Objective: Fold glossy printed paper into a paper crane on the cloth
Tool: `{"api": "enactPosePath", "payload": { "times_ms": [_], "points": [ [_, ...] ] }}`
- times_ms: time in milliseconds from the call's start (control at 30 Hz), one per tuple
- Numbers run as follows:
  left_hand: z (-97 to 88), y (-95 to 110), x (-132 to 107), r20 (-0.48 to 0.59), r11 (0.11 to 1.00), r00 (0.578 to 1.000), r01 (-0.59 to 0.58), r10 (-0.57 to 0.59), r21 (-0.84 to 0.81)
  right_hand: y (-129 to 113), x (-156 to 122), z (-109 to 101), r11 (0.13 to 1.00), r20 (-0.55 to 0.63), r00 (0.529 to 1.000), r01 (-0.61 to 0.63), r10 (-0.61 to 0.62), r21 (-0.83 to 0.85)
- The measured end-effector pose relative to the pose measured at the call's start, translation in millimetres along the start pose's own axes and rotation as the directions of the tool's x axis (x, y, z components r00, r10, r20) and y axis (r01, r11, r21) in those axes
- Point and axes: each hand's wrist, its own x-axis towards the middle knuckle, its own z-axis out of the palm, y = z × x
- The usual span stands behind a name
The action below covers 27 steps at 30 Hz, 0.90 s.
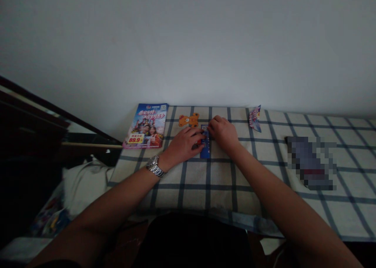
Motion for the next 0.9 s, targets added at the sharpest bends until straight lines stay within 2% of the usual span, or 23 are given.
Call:
{"api": "enactPosePath", "payload": {
  "times_ms": [600,733,900],
  "points": [
    [2.6,-1.6,-0.6,-0.008,1.0,1.0,-0.005,0.005,0.0,-7.9,11.4,1.4,0.988,0.036,0.994,-0.096,0.101,-0.124],
    [3.3,-2.4,-1.0,-0.013,1.0,1.0,-0.008,0.008,-0.004,-7.2,11.2,1.9,0.99,0.006,0.994,-0.104,0.105,-0.091],
    [4.4,-2.8,-1.4,-0.014,1.0,1.0,-0.007,0.007,-0.008,-3.6,5.1,-1.1,0.995,-0.042,0.994,-0.096,0.098,0.041]
  ]
}}
